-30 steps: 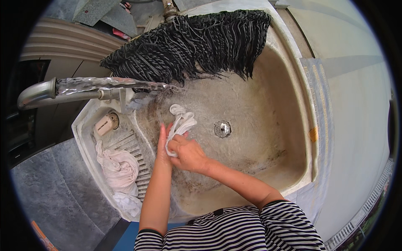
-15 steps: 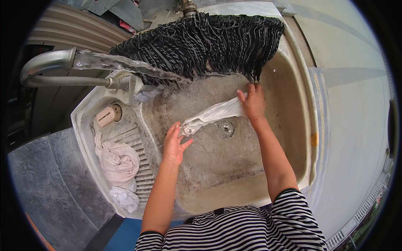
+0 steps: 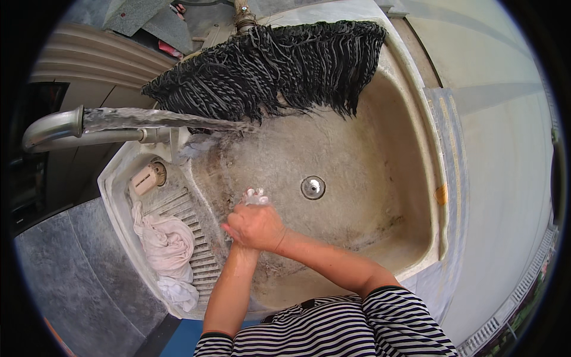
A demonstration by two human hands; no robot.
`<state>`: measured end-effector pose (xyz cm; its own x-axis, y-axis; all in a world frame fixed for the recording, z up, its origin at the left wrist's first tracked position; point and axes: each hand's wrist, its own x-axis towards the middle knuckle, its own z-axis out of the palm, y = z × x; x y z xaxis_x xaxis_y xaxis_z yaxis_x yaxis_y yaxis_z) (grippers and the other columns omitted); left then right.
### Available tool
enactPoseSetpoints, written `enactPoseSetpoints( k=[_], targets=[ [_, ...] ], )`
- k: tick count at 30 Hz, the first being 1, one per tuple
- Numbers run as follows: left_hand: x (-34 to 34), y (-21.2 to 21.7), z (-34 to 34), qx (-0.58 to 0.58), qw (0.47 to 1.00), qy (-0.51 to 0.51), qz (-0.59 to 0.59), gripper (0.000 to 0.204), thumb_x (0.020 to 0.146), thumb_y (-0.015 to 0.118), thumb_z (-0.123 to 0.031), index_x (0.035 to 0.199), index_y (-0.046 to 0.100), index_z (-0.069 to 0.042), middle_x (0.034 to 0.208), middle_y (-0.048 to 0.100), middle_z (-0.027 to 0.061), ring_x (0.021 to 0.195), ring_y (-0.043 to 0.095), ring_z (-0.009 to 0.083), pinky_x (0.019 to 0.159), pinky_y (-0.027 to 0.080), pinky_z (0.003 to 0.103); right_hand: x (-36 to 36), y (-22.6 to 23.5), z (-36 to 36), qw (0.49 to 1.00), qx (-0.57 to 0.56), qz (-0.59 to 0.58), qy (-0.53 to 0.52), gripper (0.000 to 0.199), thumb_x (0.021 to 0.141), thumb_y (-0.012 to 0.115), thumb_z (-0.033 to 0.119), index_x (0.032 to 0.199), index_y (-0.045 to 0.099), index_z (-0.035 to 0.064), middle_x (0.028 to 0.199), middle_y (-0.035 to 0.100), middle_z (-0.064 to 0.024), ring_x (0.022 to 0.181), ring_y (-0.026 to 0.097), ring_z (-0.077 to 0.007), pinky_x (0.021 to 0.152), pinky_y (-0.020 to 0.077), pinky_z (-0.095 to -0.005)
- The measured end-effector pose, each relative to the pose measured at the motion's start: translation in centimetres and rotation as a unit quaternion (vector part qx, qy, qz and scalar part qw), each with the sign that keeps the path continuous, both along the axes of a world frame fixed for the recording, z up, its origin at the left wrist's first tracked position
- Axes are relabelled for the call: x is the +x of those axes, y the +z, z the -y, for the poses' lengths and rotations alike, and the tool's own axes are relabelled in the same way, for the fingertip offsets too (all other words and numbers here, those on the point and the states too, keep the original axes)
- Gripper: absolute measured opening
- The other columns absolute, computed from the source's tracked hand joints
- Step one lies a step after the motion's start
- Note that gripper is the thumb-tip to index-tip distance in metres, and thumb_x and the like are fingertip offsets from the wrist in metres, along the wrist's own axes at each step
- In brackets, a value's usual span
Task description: The person washes a white t-shirt by hand in an outdoor sink, rinses it under running water, wrings it out, then hangs it on a drying rack using a hanger.
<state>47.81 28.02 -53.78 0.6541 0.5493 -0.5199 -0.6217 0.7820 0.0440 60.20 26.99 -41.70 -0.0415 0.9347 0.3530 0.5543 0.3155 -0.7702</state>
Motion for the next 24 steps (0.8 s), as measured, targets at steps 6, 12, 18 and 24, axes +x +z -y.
enactPoseSetpoints(
  k=[6,12,18,24],
  targets=[
    [6.3,10.3,-0.4,0.042,0.938,0.014,-0.345,0.023,0.100,0.057,-0.029,0.108,0.060,-0.009,0.109,0.065,0.0055,0.104,0.062,0.0197,0.091,0.052,0.044,19.4,-11.1,-2.7,0.942,-0.111,0.256,-0.186,0.020,0.088,0.067,0.029,0.087,0.064,0.0086,0.102,0.060,-0.0114,0.092,0.061,-0.0312,0.070,0.0550,-0.0439],
    [-1.5,5.3,-0.7,-0.061,0.910,-0.094,-0.399,0.061,0.101,0.053,-0.038,0.153,0.031,-0.013,0.157,0.021,0.0123,0.141,0.030,0.0342,0.099,0.043,0.067,16.0,-12.8,0.4,0.905,-0.282,0.091,-0.304,0.030,0.083,0.072,0.021,0.107,0.063,0.0050,0.117,0.057,-0.0182,0.104,0.058,-0.0386,0.083,0.0520,-0.0462],
    [1.5,6.2,-0.7,-0.025,0.963,-0.070,-0.257,0.063,0.100,0.048,-0.053,0.149,0.038,-0.014,0.135,0.054,0.0145,0.123,0.054,0.0344,0.100,0.049,0.052,-1.3,2.5,3.6,0.958,-0.210,-0.170,0.091,0.032,0.083,0.070,0.025,0.095,0.057,-0.0018,0.097,0.062,-0.0214,0.088,0.064,-0.0386,0.076,0.0524,-0.0456],
    [6.3,7.8,2.9,0.025,0.940,0.018,-0.339,0.045,0.103,0.046,-0.039,0.134,0.052,-0.007,0.127,0.062,0.0115,0.113,0.061,0.0266,0.093,0.053,0.041,3.4,-1.9,-0.2,0.991,-0.108,-0.014,-0.072,0.026,0.087,0.067,0.029,0.076,0.056,0.0074,0.077,0.061,-0.0122,0.064,0.063,-0.0333,0.056,0.0520,-0.0441]
  ],
)
